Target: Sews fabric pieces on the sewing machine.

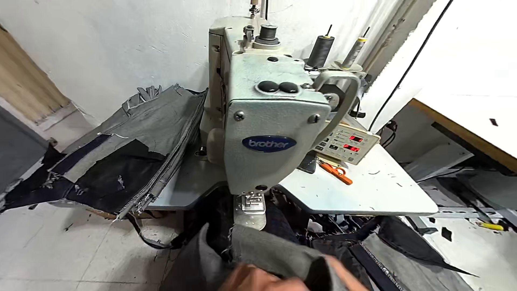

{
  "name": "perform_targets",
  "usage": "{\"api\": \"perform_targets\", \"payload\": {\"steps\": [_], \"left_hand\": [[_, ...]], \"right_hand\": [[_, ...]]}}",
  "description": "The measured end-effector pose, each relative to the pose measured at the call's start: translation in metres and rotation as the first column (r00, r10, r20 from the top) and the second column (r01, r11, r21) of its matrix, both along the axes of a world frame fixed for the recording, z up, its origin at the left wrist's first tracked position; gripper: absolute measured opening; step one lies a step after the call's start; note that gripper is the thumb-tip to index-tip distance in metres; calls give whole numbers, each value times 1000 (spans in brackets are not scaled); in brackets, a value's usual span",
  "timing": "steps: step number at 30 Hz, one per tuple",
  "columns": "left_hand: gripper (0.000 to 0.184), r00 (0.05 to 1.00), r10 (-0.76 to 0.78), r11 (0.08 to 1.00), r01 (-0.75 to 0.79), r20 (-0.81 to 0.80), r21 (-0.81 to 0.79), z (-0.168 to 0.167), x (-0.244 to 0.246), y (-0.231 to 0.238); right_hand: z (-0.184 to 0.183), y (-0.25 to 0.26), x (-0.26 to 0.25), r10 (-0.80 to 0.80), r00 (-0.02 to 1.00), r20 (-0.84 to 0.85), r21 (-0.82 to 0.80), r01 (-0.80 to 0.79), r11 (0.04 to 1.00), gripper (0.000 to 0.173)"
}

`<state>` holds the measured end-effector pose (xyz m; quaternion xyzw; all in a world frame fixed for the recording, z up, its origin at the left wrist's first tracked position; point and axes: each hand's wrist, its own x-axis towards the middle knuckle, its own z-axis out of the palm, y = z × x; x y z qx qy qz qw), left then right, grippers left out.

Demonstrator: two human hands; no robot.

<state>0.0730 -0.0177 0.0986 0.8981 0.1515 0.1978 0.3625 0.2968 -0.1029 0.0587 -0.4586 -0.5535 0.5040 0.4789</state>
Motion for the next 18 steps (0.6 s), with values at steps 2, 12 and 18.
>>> {"api": "perform_targets", "payload": {"steps": [2, 12, 18], "left_hand": [[26, 975, 209, 977, -211, -81, -23, -14, -12, 3], [26, 991, -5, 999, 9, -134, 32, -29, 4, 18], [25, 984, 177, 984, -177, -23, 0, -38, -21, 53]], "right_hand": [[-27, -10, 58, -416, 856, 306, 120, 399, 909, 21], [12, 49, 28, -18, 771, 636, 333, -253, 908, 51], [-17, 110, 1, 412, 745, 525, 252, -599, 760, 41]]}}
